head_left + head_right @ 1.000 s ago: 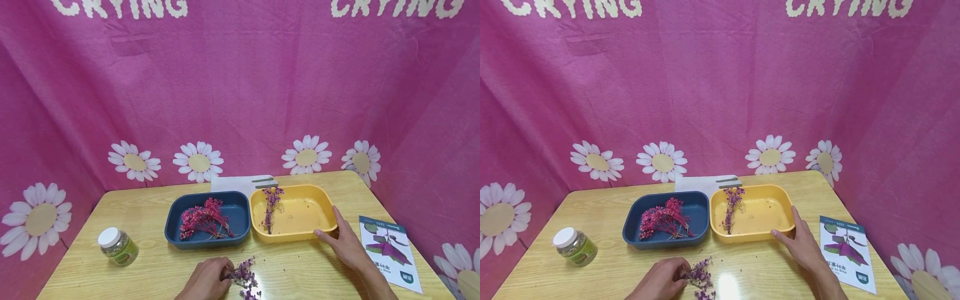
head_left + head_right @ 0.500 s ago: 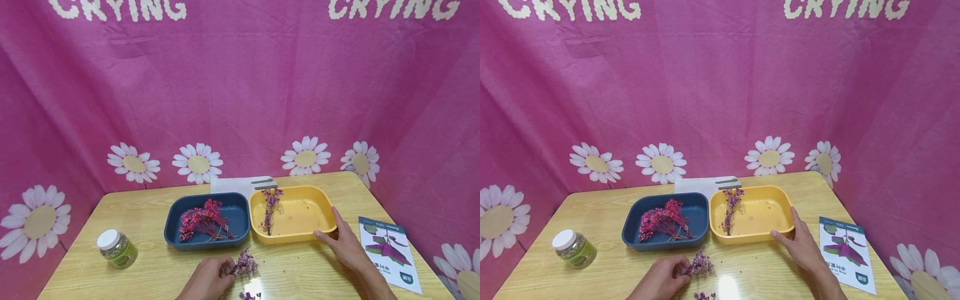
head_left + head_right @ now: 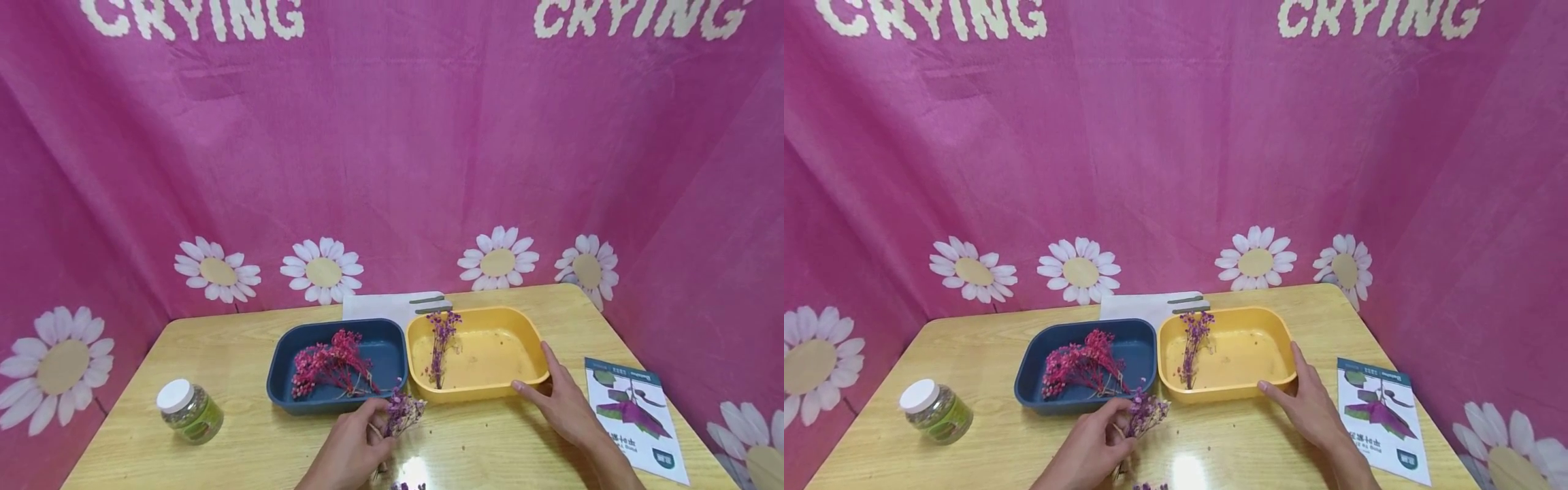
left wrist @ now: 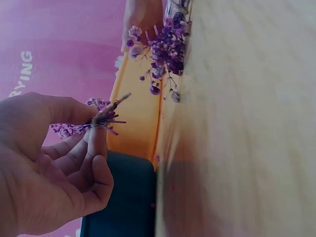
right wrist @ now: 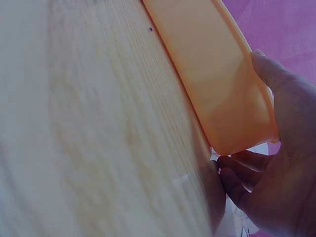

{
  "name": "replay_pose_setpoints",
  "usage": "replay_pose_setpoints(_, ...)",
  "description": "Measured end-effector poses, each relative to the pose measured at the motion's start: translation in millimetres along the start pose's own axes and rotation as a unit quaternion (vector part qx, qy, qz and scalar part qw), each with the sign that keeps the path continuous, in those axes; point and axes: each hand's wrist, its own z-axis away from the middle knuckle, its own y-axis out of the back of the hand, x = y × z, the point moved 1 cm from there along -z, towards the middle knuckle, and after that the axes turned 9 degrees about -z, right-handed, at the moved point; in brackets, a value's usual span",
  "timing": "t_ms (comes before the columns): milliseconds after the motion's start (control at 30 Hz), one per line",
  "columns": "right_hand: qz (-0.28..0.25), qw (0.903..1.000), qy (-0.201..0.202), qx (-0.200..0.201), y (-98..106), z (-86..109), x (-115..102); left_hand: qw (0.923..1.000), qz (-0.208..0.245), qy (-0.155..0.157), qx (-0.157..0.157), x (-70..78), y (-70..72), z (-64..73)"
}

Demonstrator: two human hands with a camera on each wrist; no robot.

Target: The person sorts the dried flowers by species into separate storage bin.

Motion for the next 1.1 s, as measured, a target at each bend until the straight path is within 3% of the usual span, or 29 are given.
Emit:
replay_pose_setpoints(200, 0.002, 1.0000, 0.002, 0.002, -1, 1.0, -1, 0.9997, 0.023, -0.001, 0.005, 10.7, -2.7, -9.9)
replay_pose_setpoints(633, 0.009, 0.9999, 0.001, 0.006, -2, 1.8, 0, 0.9969, 0.061, -0.034, 0.036, 28.3, -9.5, -30.4)
replay_pose_setpoints(1100, 0.013, 0.9999, -0.008, -0.001, -2, -0.9, 2, 0.9945, 0.087, -0.033, 0.048, 43.7, -12.6, -52.8)
